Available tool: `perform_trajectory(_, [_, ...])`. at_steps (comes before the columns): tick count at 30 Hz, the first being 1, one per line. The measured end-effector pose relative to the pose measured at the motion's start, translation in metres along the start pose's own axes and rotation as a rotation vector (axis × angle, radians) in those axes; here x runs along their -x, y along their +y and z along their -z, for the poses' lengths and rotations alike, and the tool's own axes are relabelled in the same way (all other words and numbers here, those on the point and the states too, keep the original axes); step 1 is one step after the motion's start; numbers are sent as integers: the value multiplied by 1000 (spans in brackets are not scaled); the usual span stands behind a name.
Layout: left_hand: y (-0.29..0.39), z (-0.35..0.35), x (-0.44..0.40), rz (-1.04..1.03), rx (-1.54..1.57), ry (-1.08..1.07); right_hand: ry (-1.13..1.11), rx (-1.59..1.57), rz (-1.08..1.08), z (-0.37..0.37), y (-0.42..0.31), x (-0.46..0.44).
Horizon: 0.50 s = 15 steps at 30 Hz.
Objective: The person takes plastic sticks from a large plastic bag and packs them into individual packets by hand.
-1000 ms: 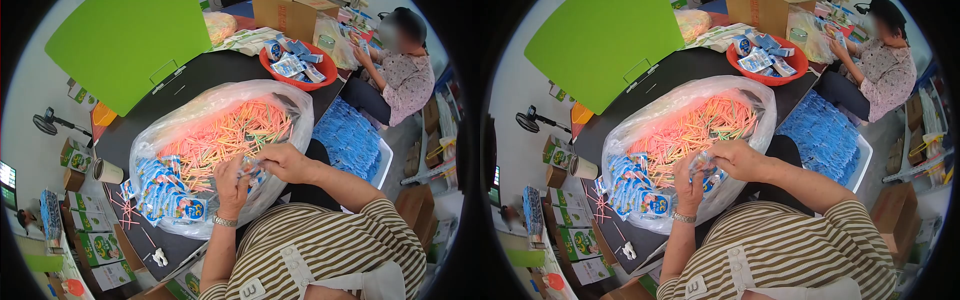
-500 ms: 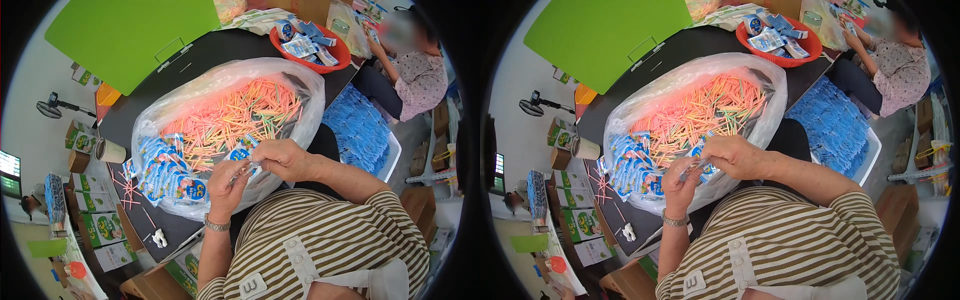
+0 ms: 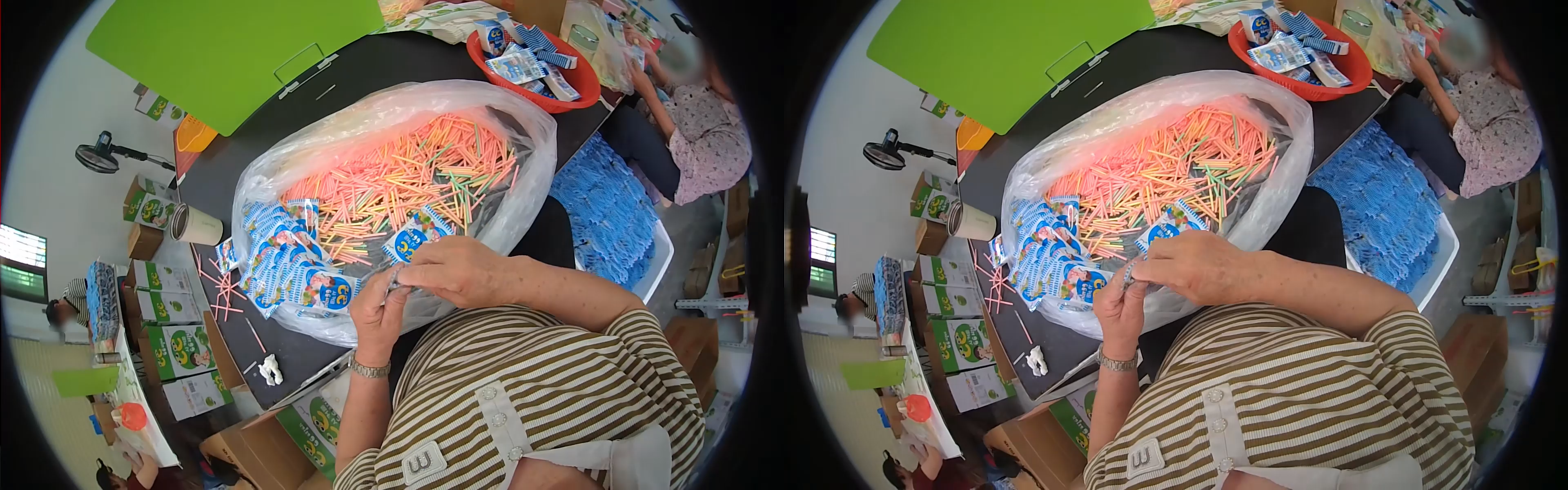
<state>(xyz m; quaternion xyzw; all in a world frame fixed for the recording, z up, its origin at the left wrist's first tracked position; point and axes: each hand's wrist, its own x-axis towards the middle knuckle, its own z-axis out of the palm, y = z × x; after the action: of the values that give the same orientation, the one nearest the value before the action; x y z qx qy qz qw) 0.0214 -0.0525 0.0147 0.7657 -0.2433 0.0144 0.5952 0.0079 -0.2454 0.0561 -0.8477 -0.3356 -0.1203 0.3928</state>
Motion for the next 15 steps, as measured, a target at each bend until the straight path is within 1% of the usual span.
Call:
perform_trajectory(1, [0, 2, 2, 1, -4, 4, -57, 11, -6, -3, 1, -1])
perform_trajectory(3, [-1, 6, 9, -11, -111, 2, -164, 36, -25, -10, 3, -2])
perform_trajectory(5, [-5, 8, 15, -28, -163, -15, -170, 17, -44, -17, 2, -6])
perform_trajectory(8, [-20, 9, 27, -18, -60, 302, -188, -18, -93, -32, -1, -11])
perform_trajectory(9, [-23, 10, 28, -18, -53, 295, -200, -10, -85, -40, -3, -11])
perform_trajectory(12, [-31, 18, 28, 281, 150, 654, -231, 6, -70, -53, -2, -12])
perform_trajectory(13, [-33, 21, 26, 279, 154, 645, -255, 59, -65, -54, 1, -14])
perform_trajectory(15, [-39, 27, 20, 289, 334, 893, -304, 170, -56, -53, 9, -17])
